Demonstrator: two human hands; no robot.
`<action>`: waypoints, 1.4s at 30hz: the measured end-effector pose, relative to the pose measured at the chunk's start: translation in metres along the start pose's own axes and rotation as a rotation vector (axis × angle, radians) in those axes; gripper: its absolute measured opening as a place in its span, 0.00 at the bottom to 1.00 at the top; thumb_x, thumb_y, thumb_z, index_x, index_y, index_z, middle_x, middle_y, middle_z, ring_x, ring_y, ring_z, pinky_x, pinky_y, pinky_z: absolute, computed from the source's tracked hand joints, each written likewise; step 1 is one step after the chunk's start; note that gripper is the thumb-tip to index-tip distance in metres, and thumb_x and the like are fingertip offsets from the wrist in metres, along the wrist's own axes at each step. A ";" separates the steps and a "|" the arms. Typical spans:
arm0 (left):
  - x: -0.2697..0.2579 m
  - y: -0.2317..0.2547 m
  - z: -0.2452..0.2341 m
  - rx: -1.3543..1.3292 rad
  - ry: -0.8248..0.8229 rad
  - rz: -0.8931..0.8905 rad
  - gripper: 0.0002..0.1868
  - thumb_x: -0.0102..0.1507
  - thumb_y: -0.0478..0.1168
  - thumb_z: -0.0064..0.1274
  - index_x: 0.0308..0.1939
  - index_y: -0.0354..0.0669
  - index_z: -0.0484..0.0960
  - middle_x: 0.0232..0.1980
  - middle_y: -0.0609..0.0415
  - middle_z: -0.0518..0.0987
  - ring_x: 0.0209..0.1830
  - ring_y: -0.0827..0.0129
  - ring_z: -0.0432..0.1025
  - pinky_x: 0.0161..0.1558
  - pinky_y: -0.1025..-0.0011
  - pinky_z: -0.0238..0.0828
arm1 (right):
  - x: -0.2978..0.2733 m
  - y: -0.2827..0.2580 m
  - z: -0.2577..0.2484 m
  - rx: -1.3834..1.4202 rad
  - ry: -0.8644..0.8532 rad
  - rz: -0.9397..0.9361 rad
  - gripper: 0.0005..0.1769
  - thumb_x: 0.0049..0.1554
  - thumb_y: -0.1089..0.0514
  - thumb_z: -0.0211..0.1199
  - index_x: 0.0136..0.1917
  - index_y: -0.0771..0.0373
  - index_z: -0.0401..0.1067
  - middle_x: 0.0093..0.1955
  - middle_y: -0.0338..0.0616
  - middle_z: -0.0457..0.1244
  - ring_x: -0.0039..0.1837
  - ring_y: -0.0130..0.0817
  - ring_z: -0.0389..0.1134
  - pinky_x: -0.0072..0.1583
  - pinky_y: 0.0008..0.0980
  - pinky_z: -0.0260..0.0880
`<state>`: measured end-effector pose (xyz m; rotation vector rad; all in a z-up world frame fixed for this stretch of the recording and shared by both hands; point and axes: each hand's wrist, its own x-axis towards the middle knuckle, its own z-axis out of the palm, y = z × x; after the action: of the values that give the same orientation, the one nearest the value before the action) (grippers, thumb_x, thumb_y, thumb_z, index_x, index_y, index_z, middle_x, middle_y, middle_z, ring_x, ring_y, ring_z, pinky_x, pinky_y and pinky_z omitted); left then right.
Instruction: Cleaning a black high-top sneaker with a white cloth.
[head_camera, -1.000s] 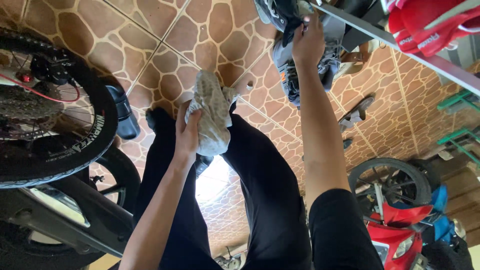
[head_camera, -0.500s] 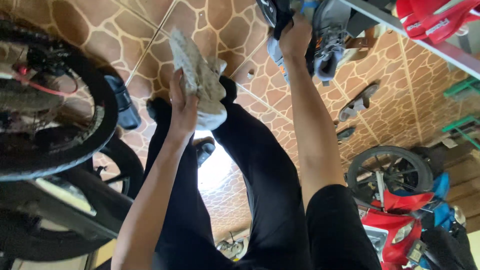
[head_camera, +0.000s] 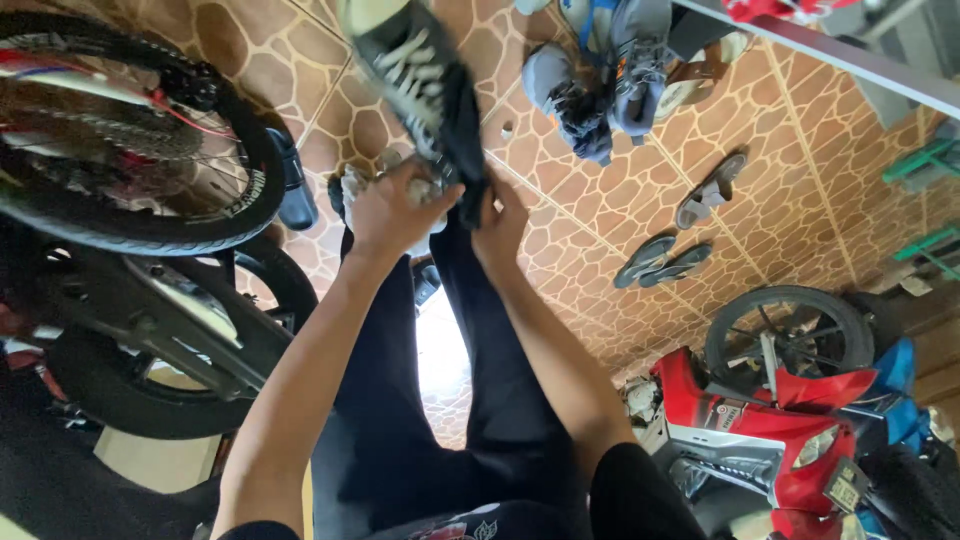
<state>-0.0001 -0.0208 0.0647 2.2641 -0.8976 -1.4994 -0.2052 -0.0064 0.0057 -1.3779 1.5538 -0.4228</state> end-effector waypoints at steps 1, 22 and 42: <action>-0.007 0.003 -0.004 -0.003 0.009 0.013 0.28 0.55 0.65 0.63 0.41 0.44 0.87 0.37 0.41 0.84 0.38 0.44 0.79 0.39 0.52 0.75 | -0.009 -0.018 0.000 0.001 0.006 -0.014 0.18 0.68 0.64 0.53 0.70 0.66 0.71 0.50 0.54 0.67 0.51 0.42 0.69 0.51 0.31 0.69; -0.140 0.000 -0.059 0.421 0.030 0.357 0.14 0.63 0.45 0.52 0.45 0.37 0.77 0.39 0.38 0.81 0.39 0.41 0.76 0.45 0.47 0.71 | -0.011 -0.106 -0.031 0.386 -0.303 0.332 0.26 0.62 0.55 0.66 0.71 0.63 0.67 0.62 0.43 0.66 0.62 0.29 0.65 0.64 0.31 0.64; -0.141 0.026 -0.034 0.223 0.066 0.313 0.12 0.65 0.42 0.51 0.44 0.35 0.77 0.38 0.37 0.81 0.35 0.41 0.76 0.36 0.50 0.73 | -0.046 -0.205 -0.084 -0.162 -0.138 -0.472 0.15 0.56 0.67 0.68 0.57 0.63 0.72 0.50 0.41 0.69 0.52 0.41 0.69 0.57 0.38 0.68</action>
<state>-0.0165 0.0449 0.1961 2.1738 -1.3843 -1.2338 -0.1662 -0.0537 0.2232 -1.8670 1.1635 -0.4796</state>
